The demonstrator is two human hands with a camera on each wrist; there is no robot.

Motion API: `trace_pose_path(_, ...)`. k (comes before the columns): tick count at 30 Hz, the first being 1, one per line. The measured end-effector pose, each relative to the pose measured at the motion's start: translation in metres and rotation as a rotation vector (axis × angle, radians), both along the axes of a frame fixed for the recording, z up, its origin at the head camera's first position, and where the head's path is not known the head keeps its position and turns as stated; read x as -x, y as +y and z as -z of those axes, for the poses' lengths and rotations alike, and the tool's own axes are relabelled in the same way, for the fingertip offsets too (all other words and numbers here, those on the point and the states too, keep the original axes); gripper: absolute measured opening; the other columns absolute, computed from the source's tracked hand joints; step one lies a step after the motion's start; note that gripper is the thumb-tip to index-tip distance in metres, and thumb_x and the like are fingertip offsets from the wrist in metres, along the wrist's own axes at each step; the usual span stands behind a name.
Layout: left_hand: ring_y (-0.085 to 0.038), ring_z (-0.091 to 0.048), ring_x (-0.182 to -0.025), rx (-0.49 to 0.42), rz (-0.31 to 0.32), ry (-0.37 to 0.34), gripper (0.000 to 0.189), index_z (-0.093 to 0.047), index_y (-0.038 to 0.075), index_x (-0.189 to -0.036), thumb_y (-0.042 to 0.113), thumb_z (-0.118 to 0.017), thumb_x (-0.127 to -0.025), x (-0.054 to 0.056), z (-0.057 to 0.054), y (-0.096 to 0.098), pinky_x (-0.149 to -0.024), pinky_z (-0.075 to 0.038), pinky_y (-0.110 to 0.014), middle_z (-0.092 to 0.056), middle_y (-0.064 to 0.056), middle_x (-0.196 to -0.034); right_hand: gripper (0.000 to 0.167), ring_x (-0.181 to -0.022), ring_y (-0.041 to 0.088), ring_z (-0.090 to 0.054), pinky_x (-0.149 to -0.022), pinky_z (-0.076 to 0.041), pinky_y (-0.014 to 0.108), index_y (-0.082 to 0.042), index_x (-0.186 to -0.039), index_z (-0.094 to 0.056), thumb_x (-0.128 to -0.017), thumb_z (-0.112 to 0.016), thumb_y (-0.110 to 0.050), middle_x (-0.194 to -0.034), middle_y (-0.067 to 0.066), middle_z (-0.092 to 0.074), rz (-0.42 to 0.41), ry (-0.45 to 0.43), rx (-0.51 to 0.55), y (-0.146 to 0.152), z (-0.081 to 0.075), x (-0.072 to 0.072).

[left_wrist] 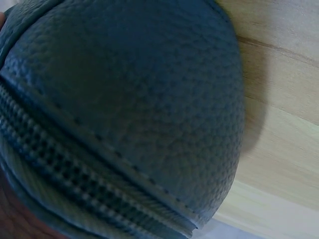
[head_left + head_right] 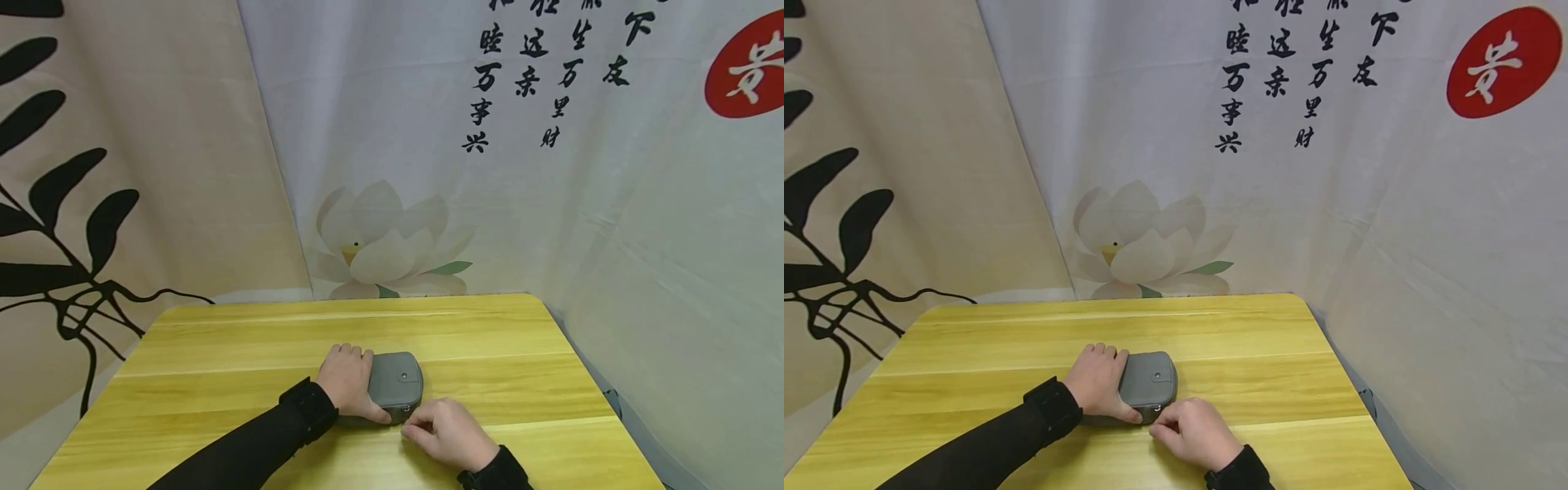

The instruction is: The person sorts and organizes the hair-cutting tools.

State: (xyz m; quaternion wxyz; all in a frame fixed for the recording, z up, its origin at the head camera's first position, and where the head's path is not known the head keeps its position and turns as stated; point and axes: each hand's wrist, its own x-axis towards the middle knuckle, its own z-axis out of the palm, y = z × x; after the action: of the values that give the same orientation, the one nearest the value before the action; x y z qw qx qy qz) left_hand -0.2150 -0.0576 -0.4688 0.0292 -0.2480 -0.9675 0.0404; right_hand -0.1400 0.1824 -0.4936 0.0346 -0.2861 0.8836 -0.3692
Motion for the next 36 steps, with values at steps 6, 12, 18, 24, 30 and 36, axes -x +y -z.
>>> trace_pose_path(6, -0.031, -0.064, -0.109, -0.021, 0.003, -0.014, 0.128, -0.061, 0.004, -0.140, 0.100, -0.073, -0.056, 0.001, 0.003, -0.002, -0.105, -0.053, -0.050, -0.071, -0.014, -0.117, 0.018, -0.066, -0.009, -0.054, -0.060, -0.047, 0.014, -0.021, -0.088, -0.083, -0.102, -0.075, -0.029, -0.079, -0.017, -0.073, 0.003, -0.011, 0.001, 0.002, 0.000, 0.002)
trace_pose_path(12, -0.041, -0.058, -0.134, -0.128, 0.012, -0.096, 0.135, -0.048, 0.002, -0.157, 0.097, -0.071, -0.065, -0.006, 0.003, -0.015, -0.115, -0.046, -0.058, -0.060, -0.021, -0.149, 0.018, -0.064, -0.009, -0.055, -0.059, -0.047, 0.015, -0.021, -0.091, -0.084, -0.103, -0.074, -0.030, -0.078, -0.015, -0.075, 0.004, -0.019, 0.027, 0.004, -0.001, 0.004)
trace_pose_path(18, -0.048, -0.045, -0.149, -0.265, -0.036, -0.172, 0.129, -0.043, 0.001, -0.161, 0.093, -0.068, -0.074, -0.013, 0.003, -0.044, -0.123, -0.036, -0.067, -0.048, -0.023, -0.163, 0.021, -0.063, -0.008, -0.050, -0.060, -0.046, 0.016, -0.022, -0.089, -0.082, -0.104, -0.072, -0.033, -0.077, -0.017, -0.071, 0.035, 0.007, 0.035, 0.014, -0.003, 0.005)
trace_pose_path(24, -0.050, -0.043, -0.150, -0.336, -0.128, -0.195, 0.121, -0.042, 0.001, -0.161, 0.091, -0.060, -0.083, -0.018, 0.008, -0.081, -0.124, -0.032, -0.071, -0.046, -0.025, -0.164, 0.022, -0.073, -0.005, -0.059, -0.067, -0.050, 0.021, -0.021, -0.098, -0.083, -0.106, -0.069, -0.036, -0.088, -0.015, -0.076, 0.098, -0.007, 0.019, 0.037, -0.010, 0.006)
trace_pose_path(30, -0.053, -0.045, -0.148, -0.367, -0.190, -0.169, 0.106, -0.047, -0.002, -0.157, 0.082, -0.056, -0.094, -0.025, 0.010, -0.106, -0.121, -0.033, -0.074, -0.048, -0.028, -0.161, 0.023, -0.076, -0.003, -0.060, -0.068, -0.051, 0.022, -0.020, -0.100, -0.083, -0.106, -0.069, -0.037, -0.093, -0.013, -0.077, 0.184, -0.030, -0.027, 0.069, -0.013, 0.009)
trace_pose_path(36, -0.053, -0.049, -0.144, -0.363, -0.157, -0.139, 0.078, -0.062, 0.012, -0.149, 0.071, -0.058, -0.100, -0.029, 0.015, -0.111, -0.118, -0.036, -0.075, -0.054, -0.026, -0.157, 0.021, -0.070, -0.001, -0.055, -0.064, -0.045, 0.022, -0.020, -0.101, -0.083, -0.105, -0.070, -0.037, -0.088, -0.008, -0.076, 0.285, -0.072, -0.071, 0.105, -0.012, 0.008)
